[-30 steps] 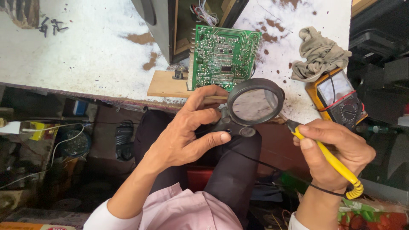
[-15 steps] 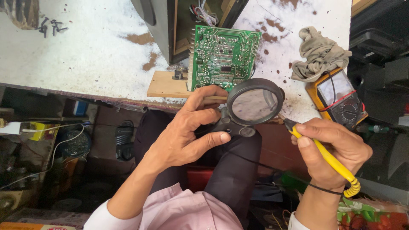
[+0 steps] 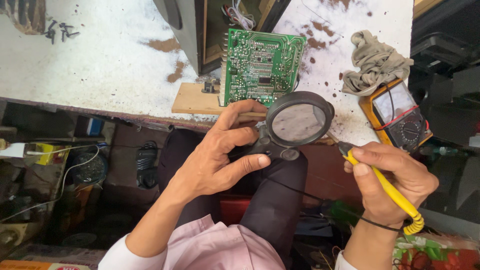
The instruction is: The person holds a magnifying glass over a green circuit board and uses a yellow probe to touch various points on the board while looking through the lens. The person adjusts the magnifier and probe positions to examine different areas of the board throughout the clip.
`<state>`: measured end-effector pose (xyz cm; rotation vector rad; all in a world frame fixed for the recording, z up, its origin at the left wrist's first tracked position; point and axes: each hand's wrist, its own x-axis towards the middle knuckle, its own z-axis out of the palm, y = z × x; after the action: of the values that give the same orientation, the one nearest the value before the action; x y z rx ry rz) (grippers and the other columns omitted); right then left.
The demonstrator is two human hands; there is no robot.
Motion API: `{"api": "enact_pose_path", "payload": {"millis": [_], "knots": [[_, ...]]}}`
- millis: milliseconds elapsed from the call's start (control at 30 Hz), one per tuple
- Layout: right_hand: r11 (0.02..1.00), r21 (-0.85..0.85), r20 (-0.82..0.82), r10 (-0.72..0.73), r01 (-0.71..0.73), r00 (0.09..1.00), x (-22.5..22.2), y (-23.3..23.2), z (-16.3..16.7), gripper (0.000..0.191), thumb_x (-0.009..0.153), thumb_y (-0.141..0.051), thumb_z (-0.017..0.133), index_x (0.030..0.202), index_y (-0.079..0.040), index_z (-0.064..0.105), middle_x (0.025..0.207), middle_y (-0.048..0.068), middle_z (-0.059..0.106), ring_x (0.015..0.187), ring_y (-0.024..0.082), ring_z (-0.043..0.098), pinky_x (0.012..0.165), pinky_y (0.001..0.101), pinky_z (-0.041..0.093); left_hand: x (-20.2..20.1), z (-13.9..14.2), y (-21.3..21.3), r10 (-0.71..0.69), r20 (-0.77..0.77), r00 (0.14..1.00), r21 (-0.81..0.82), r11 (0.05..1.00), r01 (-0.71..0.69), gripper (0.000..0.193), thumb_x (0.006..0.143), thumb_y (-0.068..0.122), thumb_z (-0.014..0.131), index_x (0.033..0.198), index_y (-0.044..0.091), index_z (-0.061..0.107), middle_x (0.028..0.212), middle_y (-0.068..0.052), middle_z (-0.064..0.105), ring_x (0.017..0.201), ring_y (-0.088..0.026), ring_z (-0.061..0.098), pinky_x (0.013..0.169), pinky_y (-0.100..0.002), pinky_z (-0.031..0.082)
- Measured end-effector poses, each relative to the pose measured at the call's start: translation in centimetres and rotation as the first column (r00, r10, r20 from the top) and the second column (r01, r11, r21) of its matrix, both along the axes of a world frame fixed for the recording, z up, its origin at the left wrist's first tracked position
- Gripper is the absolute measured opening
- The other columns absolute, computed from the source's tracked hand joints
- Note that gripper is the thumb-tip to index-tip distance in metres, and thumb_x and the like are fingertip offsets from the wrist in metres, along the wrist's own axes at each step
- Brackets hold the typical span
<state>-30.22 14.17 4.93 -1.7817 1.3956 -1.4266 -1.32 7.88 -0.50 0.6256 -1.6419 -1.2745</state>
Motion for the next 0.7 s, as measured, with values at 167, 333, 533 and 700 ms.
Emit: {"api": "enact_pose_path", "payload": {"millis": [167,333,533,700], "knots": [[0.999,0.001,-0.009,0.033,-0.033,0.999,-0.19,-0.14,-0.53,0.011,0.097,-0.004,0.075,0.105,0.004,0.072,0.089,0.016,0.071,0.075,0.016,0.069,0.076,0.0250,0.058,0.00,0.07,-0.04,0.006,0.008,1.000,-0.005,1.000,-0.006,0.035,0.096,0.028,0.076,0.098,-0.004,0.063,0.152,-0.022,0.044,0.141,-0.035,0.055,0.117,-0.043,0.047],[0.999,-0.002,-0.032,0.035,-0.036,0.999,-0.20,-0.15,-0.53,0.010,0.098,-0.003,0.074,0.105,0.004,0.072,0.089,0.015,0.071,0.075,0.016,0.069,0.076,0.0246,0.058,0.03,0.12,-0.07,0.005,0.016,1.000,0.002,1.000,-0.005,0.036,0.095,0.029,0.076,0.098,-0.004,0.064,0.152,-0.022,0.044,0.140,-0.036,0.055,0.116,-0.044,0.048],[1.000,0.001,-0.036,0.011,-0.011,0.999,0.12,-0.22,-0.05,0.012,0.094,-0.003,0.074,0.104,0.002,0.073,0.087,0.014,0.071,0.074,0.015,0.068,0.075,0.0240,0.057,-0.03,0.11,-0.11,-0.004,0.006,1.000,0.014,1.000,0.004,0.035,0.096,0.029,0.076,0.098,-0.004,0.064,0.153,-0.022,0.043,0.141,-0.035,0.055,0.117,-0.044,0.047],[1.000,-0.002,-0.049,0.031,-0.031,0.998,0.25,-0.36,0.03,0.010,0.096,-0.001,0.074,0.105,0.002,0.073,0.088,0.015,0.071,0.075,0.015,0.069,0.076,0.0241,0.057,0.02,0.06,-0.09,0.019,0.036,0.999,-0.021,1.000,-0.018,0.034,0.094,0.026,0.077,0.099,-0.005,0.064,0.152,-0.022,0.044,0.142,-0.037,0.053,0.116,-0.044,0.046]]}}
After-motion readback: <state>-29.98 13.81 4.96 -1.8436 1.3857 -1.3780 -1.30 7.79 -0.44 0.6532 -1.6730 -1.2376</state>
